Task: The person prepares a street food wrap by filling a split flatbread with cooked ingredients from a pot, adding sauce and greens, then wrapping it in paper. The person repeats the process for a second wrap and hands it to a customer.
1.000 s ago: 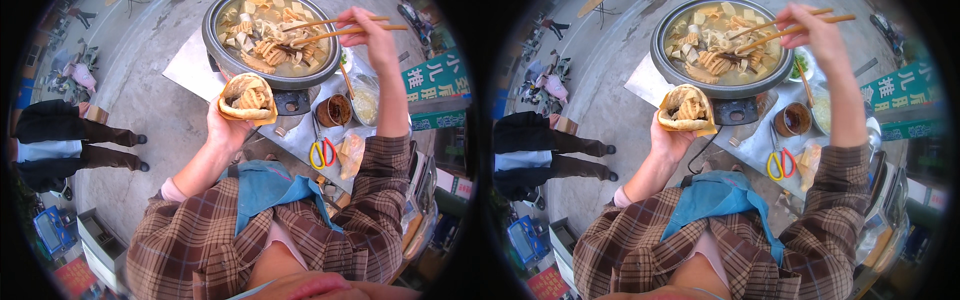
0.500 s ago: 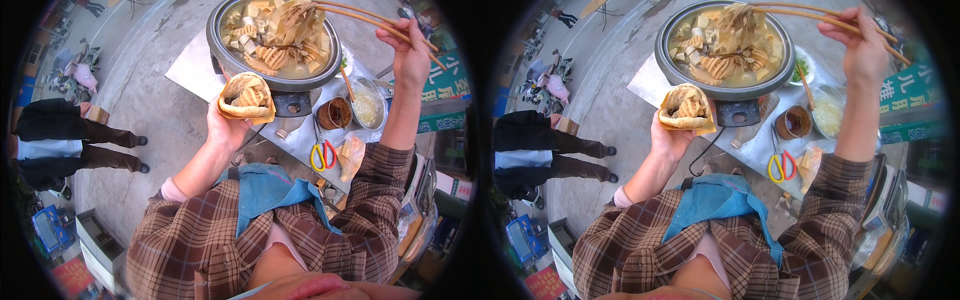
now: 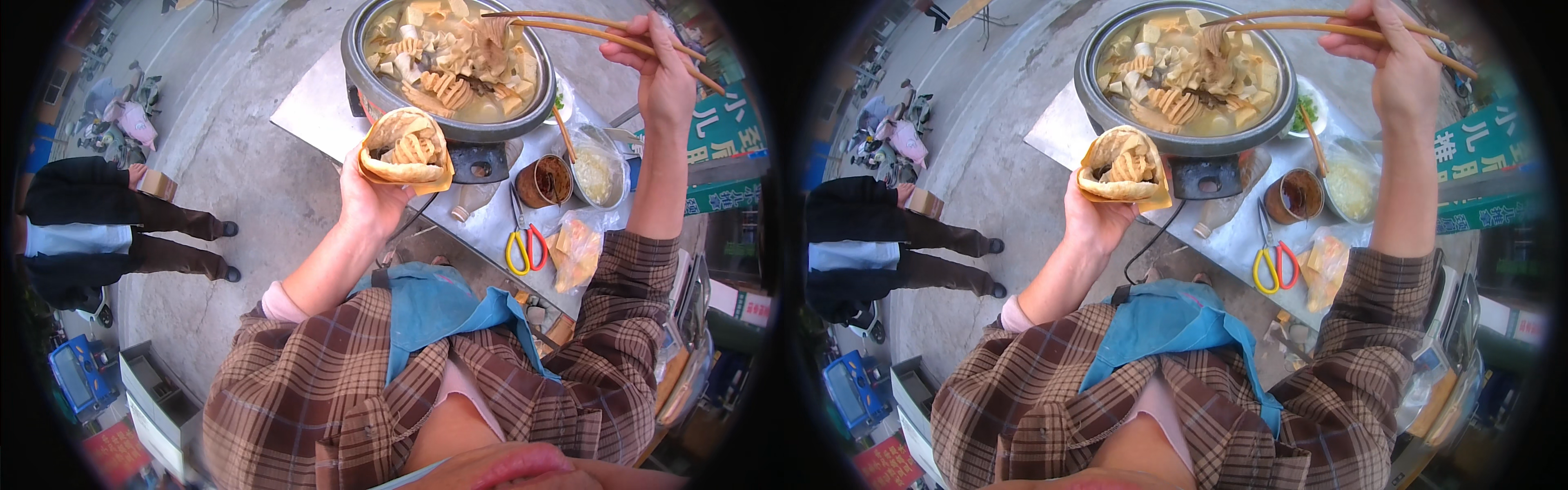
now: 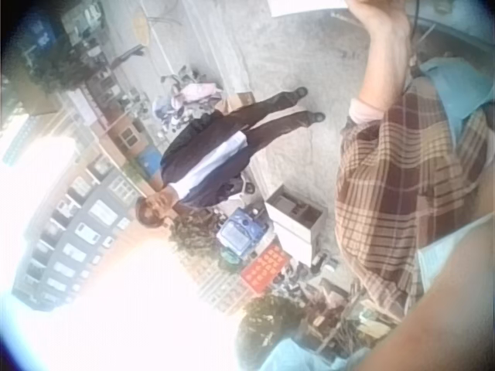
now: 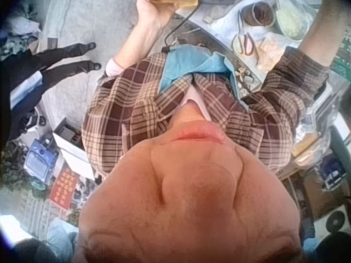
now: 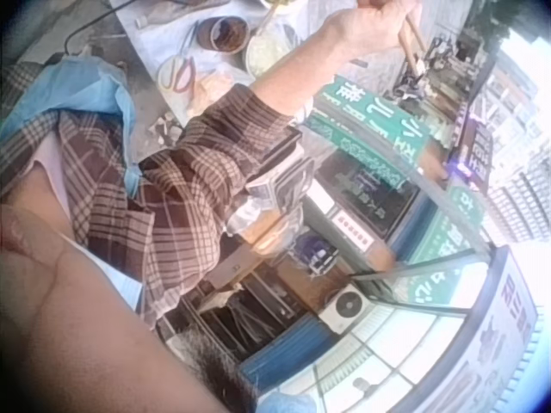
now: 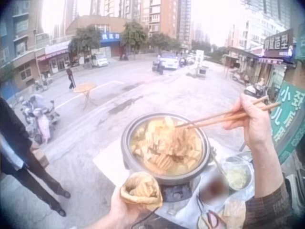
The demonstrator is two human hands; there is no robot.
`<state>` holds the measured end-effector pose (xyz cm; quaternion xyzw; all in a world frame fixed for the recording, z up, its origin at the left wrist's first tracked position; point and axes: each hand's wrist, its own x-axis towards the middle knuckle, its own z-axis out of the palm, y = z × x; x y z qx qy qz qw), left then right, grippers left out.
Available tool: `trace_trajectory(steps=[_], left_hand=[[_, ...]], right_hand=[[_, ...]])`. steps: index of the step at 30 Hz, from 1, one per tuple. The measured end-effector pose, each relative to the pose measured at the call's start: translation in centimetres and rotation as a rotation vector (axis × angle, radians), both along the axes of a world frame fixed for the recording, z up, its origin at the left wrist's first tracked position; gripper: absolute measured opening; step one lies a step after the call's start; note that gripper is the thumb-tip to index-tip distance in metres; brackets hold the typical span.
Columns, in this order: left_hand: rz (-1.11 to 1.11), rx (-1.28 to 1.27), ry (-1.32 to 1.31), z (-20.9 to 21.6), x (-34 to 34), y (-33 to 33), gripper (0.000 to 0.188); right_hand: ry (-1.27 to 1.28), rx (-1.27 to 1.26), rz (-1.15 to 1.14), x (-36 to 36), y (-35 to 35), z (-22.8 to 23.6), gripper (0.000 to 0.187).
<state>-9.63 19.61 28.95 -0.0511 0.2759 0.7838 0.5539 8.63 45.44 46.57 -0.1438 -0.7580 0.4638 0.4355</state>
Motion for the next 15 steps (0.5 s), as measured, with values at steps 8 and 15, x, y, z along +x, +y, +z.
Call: trace_trajectory(steps=[8, 15], left_hand=[[0.003, 0.011, 0.009, -0.1, 0.1, 0.8, 0.049], [0.022, -0.057, -0.029, 0.8, 0.7, 0.5, 0.047]], right_hand=[[-0.013, -0.002, -0.076, 2.0, 1.7, -0.2, 0.034], [0.049, 0.161, -0.041, 4.7, 2.8, 5.7, 0.032]])
